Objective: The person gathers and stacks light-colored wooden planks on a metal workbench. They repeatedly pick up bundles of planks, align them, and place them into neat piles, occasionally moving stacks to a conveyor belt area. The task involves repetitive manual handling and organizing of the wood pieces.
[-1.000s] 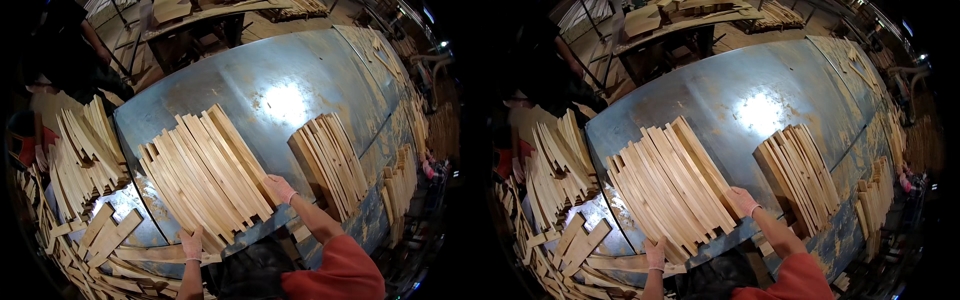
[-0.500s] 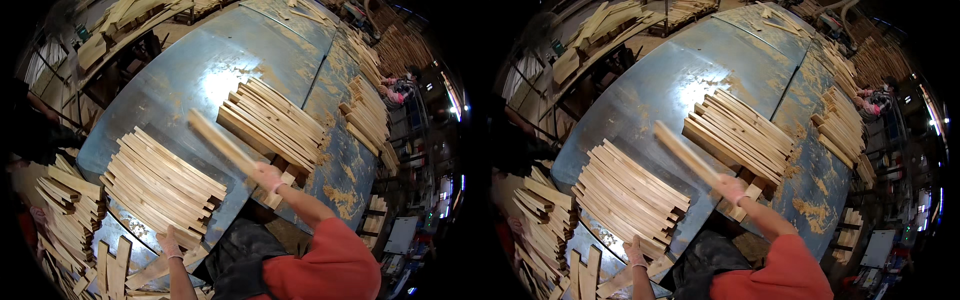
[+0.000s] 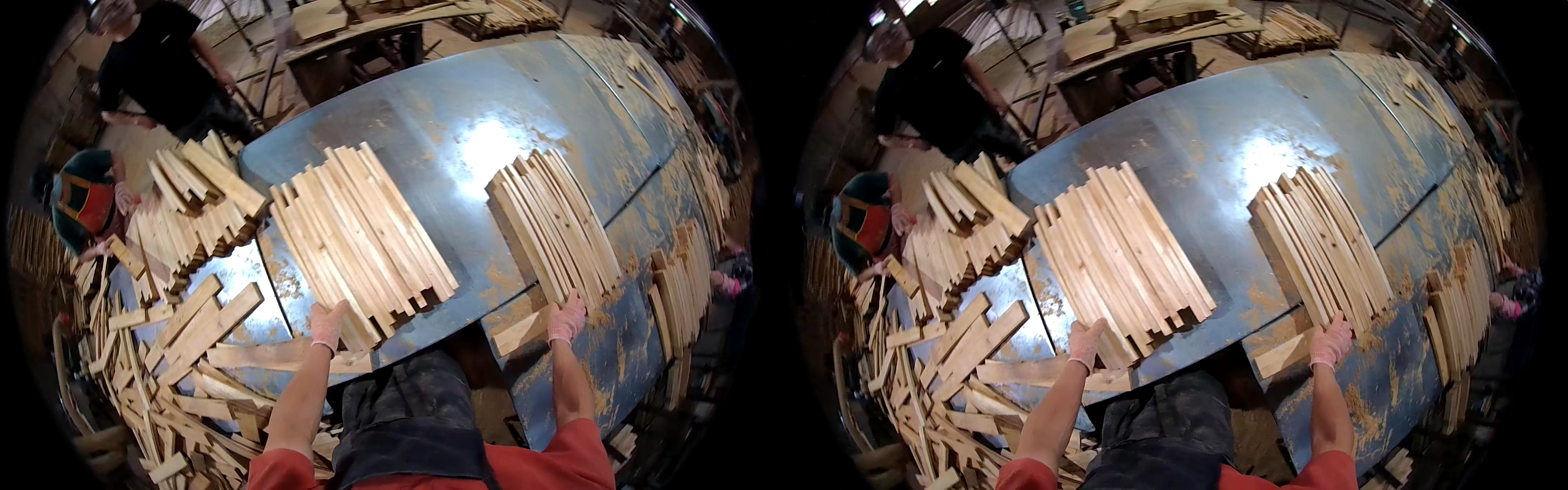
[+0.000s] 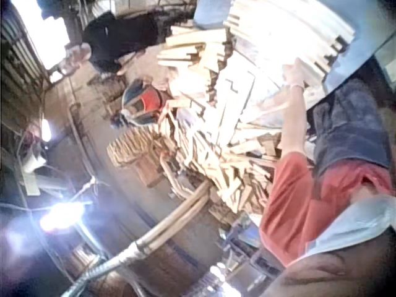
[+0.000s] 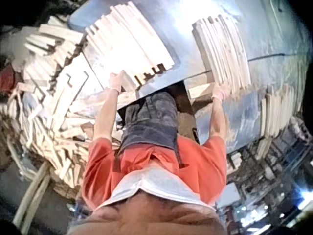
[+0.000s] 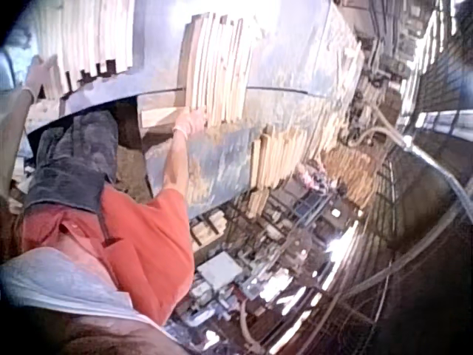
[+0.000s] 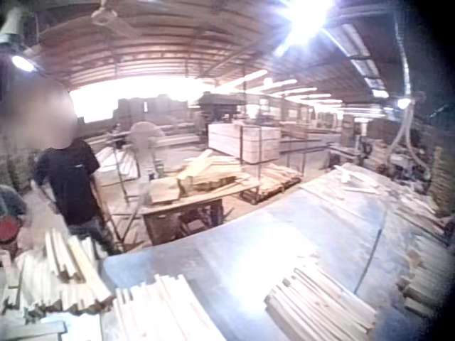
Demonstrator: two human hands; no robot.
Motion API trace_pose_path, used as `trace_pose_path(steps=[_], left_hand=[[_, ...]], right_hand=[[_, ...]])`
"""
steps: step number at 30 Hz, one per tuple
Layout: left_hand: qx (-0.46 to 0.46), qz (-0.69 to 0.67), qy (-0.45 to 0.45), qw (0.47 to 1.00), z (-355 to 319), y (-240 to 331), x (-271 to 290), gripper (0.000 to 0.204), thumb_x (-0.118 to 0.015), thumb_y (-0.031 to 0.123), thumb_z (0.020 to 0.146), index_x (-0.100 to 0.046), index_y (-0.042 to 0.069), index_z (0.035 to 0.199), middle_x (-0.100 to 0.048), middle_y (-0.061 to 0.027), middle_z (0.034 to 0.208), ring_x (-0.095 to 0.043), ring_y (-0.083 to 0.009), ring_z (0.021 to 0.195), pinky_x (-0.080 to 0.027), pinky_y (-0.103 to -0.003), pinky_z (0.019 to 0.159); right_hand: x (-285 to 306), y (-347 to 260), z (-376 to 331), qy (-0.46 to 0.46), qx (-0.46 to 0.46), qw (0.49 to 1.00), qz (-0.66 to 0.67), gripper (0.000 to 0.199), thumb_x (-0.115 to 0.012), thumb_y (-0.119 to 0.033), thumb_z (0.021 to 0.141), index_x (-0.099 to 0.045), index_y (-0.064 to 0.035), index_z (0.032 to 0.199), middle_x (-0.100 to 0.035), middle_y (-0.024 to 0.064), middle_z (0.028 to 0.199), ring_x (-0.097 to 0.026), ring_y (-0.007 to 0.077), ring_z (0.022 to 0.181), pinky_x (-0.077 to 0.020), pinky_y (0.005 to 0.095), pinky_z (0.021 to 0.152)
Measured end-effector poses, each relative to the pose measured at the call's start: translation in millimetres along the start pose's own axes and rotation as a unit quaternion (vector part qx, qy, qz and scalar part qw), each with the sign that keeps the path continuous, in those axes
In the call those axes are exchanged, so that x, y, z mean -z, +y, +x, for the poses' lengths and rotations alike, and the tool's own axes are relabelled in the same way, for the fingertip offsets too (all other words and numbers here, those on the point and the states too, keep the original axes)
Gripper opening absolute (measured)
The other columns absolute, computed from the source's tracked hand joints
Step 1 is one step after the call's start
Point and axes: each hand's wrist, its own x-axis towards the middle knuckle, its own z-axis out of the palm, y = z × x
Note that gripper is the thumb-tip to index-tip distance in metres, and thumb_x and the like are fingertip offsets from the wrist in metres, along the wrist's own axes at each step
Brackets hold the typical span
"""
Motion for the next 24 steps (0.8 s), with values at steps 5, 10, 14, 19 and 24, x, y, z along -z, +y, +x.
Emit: trace_pose_path(steps=[5,10,14,19,24], left_hand=[[-0.018,0.037,0.008,0.999,0,0,1,0.068,-0.089,0.037,0.088,-0.057,-0.005,0.131,-0.073,-0.0233,0.121,-0.074,-0.0333,0.106,-0.059,-0.045,0.093],[0.005,-0.020,-0.001,1.000,12,-16,-5,0.069,-0.089,0.038,0.088,-0.058,-0.005,0.133,-0.073,-0.0221,0.124,-0.072,-0.0325,0.112,-0.057,-0.043,0.096],[0.011,-0.050,-0.030,0.998,26,-11,3,0.064,-0.086,0.037,0.091,-0.060,-0.005,0.132,-0.074,-0.0210,0.125,-0.072,-0.0332,0.112,-0.056,-0.042,0.097],[0.016,-0.127,-0.017,0.992,51,-8,39,0.044,-0.070,0.038,0.102,-0.067,-0.002,0.122,-0.074,-0.0191,0.120,-0.071,-0.0302,0.108,-0.055,-0.045,0.091],[-0.025,-0.102,0.054,0.993,77,-24,57,0.044,-0.062,0.038,0.109,-0.072,0.000,0.126,-0.075,-0.0183,0.119,-0.069,-0.0271,0.110,-0.053,-0.039,0.097]], right_hand=[[-30,-4,-16,0.059,0.135,0.985,0.093,0.080,-0.083,-0.027,0.087,-0.052,-0.0027,0.157,-0.060,0.0239,0.150,-0.057,0.0435,0.137,-0.0437,0.0512,0.119],[-31,-109,-12,-0.071,0.245,0.939,0.232,0.058,-0.076,-0.020,0.093,-0.063,-0.0019,0.147,-0.066,0.0226,0.135,-0.064,0.0403,0.124,-0.0524,0.0471,0.109],[-25,-223,0,-0.153,0.263,0.882,0.359,0.038,-0.071,-0.023,0.096,-0.067,-0.0038,0.128,-0.065,0.0231,0.114,-0.062,0.0444,0.110,-0.0510,0.0501,0.100],[-41,-332,51,-0.243,0.340,0.854,0.311,0.031,-0.068,-0.026,0.099,-0.057,0.0010,0.106,-0.059,0.0245,0.094,-0.058,0.0419,0.090,-0.0485,0.0511,0.084],[-62,-383,85,-0.269,0.328,0.847,0.319,0.036,-0.069,-0.032,0.100,-0.058,0.0018,0.108,-0.063,0.0244,0.096,-0.060,0.0399,0.089,-0.0496,0.0494,0.085]])
